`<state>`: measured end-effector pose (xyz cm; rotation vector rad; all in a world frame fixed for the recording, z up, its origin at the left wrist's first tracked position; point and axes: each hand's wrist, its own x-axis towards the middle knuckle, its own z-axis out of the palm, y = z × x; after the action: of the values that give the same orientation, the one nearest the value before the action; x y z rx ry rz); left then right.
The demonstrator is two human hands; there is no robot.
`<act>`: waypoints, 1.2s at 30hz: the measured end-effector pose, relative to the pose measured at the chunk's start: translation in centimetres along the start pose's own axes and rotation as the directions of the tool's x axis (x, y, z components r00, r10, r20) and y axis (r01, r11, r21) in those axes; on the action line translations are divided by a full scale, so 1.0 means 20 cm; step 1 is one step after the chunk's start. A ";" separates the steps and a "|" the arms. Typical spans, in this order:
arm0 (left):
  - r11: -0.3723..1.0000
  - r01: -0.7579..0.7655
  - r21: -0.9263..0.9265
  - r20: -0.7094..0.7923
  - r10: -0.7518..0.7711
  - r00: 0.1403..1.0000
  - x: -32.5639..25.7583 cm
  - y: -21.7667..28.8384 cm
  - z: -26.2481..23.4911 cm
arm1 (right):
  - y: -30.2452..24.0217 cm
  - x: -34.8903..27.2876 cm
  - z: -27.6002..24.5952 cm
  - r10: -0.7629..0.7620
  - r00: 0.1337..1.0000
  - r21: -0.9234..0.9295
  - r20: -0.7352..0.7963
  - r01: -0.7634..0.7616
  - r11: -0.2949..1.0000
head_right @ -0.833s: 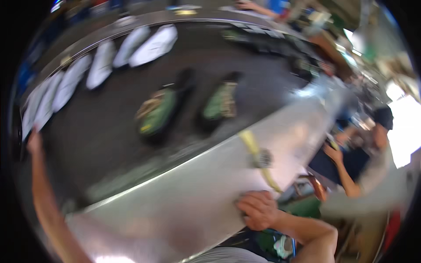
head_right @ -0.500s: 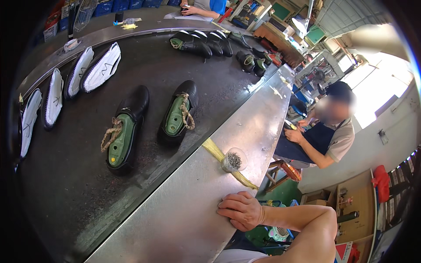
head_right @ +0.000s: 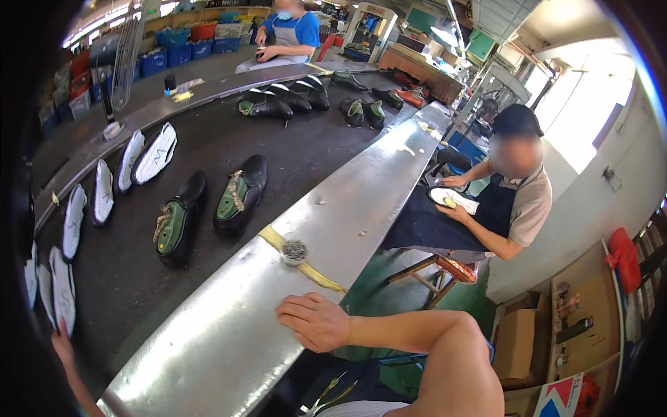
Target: The recorder is assembling shoes on a production line using pliers to manipulate the materials.
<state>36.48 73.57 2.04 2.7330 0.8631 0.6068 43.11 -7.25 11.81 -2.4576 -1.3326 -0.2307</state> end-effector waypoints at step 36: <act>0.281 0.364 -0.888 0.291 -0.271 0.918 -2.25 1.61 -0.95 | -0.52 -1.52 -0.03 -0.115 0.548 0.557 0.829 -0.828 0.069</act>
<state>10.67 22.70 14.76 1.4288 0.6729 0.6128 17.70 -25.90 5.58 -1.4615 -0.3892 1.4991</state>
